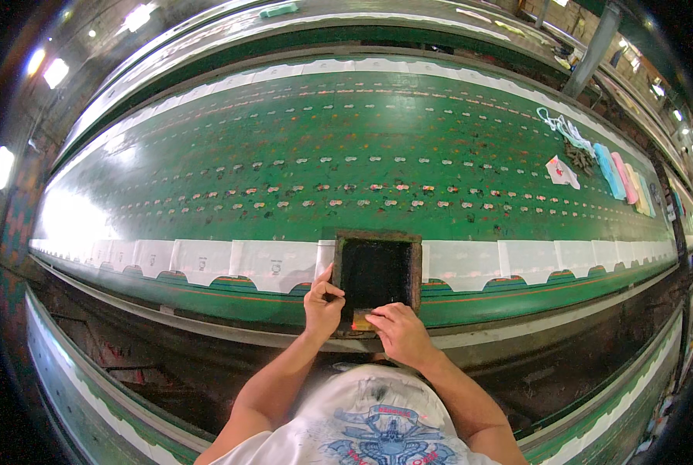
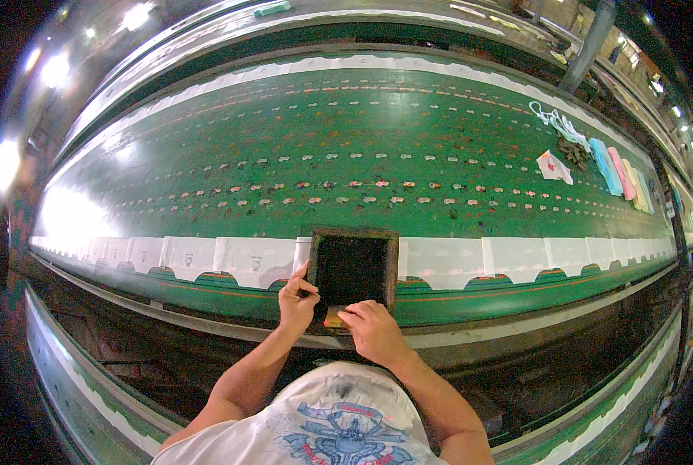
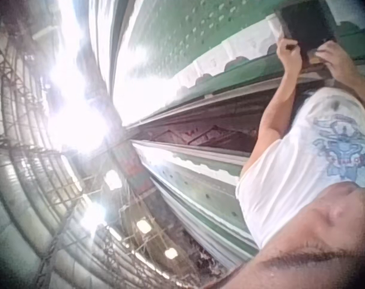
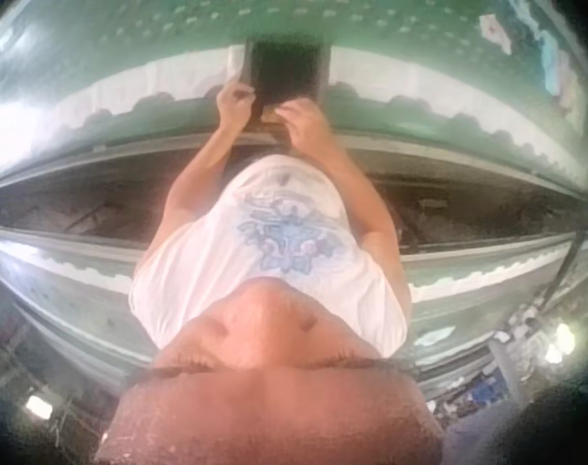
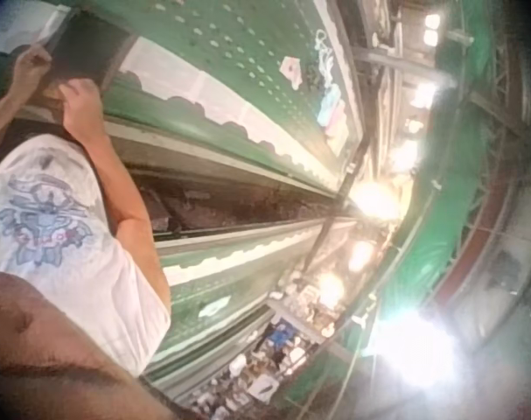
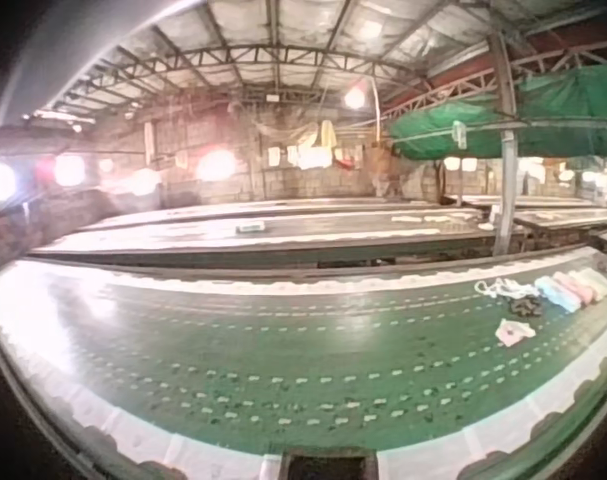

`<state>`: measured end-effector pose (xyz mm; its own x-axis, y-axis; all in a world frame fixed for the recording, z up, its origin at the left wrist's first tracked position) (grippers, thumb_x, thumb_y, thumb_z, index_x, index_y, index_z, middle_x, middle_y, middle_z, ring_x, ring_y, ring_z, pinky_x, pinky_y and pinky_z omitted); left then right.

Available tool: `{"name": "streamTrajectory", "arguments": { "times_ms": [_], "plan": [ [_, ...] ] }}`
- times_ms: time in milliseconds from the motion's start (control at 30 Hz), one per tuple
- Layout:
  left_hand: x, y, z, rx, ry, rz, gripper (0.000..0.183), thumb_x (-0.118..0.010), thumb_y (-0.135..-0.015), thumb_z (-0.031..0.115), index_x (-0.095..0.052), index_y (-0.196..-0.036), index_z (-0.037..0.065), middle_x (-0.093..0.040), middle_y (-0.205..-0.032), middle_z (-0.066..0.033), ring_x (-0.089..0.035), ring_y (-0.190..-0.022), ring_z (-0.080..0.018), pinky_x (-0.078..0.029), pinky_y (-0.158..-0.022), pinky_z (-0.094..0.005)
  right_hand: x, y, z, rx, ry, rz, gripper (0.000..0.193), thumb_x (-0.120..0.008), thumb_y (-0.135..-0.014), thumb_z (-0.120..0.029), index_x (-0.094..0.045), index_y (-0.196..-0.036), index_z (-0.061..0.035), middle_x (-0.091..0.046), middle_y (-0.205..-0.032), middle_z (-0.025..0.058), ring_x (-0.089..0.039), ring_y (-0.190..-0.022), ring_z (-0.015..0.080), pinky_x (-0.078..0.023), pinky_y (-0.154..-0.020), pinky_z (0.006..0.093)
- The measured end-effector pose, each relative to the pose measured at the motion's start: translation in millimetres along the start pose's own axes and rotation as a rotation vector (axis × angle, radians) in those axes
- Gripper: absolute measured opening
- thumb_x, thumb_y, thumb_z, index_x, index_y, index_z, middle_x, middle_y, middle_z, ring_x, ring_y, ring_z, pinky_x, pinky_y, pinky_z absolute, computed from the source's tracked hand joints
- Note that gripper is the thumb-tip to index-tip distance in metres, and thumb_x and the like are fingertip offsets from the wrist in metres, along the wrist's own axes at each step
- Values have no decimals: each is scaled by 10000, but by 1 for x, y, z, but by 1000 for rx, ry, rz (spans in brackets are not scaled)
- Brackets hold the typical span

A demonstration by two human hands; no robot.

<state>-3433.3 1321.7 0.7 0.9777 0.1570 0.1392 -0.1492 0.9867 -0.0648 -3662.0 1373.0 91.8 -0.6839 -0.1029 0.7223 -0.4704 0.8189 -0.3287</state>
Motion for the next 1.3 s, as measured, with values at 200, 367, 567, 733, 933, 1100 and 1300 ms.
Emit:
{"name": "streamTrajectory", "arguments": {
  "times_ms": [200,367,567,733,933,1100,1300],
  "plan": [
    [-4,-1,-10,-92,-58,33,190,-744,-775,-127,-725,-859,43,-655,-1639,-250,-644,-1501,-351,-475,-1232,-408,-3,-17,-10,40,193,-176,366,-768,-890,-58,-807,-1254,-55,-748,-1203,121,-699,-1128,350,-579,-1018,468],
    [-6,0,-7,-98,-55,44,197,-738,-764,-131,-716,-837,51,-655,-1628,-270,-630,-1506,-385,-470,-1248,-441,11,-51,13,-26,154,-433,338,-723,-899,-15,-818,-1222,-52,-771,-1127,130,-703,-1104,350,-586,-988,458],
    [-9,-1,-7,-109,-32,26,209,-742,-758,-135,-718,-819,63,-636,-1642,-277,-604,-1512,-406,-451,-1261,-461,13,-100,67,-100,150,-249,345,-633,-924,24,-805,-1216,-42,-762,-1091,192,-703,-1134,419,-572,-1045,511],
    [-9,0,-12,-129,-48,15,216,-740,-753,-138,-722,-813,69,-621,-1657,-275,-584,-1526,-412,-438,-1267,-473,5,-119,84,-124,243,-27,406,-609,-922,40,-784,-1282,-31,-757,-1165,197,-694,-1186,429,-561,-1084,517],
    [-8,0,-10,-158,-83,12,222,-739,-756,-135,-726,-813,79,-616,-1666,-259,-569,-1539,-421,-439,-1265,-489,-8,-88,54,-95,327,-96,475,-630,-900,24,-789,-1341,-56,-749,-1188,135,-671,-1166,384,-567,-1061,488],
    [-7,-2,-15,-152,-83,-16,227,-739,-769,-136,-728,-822,84,-599,-1679,-259,-552,-1557,-425,-434,-1271,-501,-15,-46,10,-66,326,-136,493,-641,-901,2,-792,-1367,-52,-750,-1223,123,-662,-1147,365,-562,-1055,484],
    [-7,-2,-12,-125,-110,-33,224,-747,-774,-134,-737,-852,76,-592,-1688,-257,-544,-1569,-433,-440,-1270,-503,-16,-12,-16,-67,267,-116,461,-679,-884,6,-786,-1331,-39,-743,-1215,122,-676,-1121,355,-573,-1026,470]
  ]
}}
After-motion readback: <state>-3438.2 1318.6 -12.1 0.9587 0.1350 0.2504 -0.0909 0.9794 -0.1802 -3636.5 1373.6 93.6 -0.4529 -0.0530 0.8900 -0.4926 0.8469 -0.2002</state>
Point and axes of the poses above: each hand's wrist, its own y-axis away from the middle knuckle, its own x-axis out of the back of the hand, z = x × y, the point moved 4 cm from there along -y, towards the middle knuckle
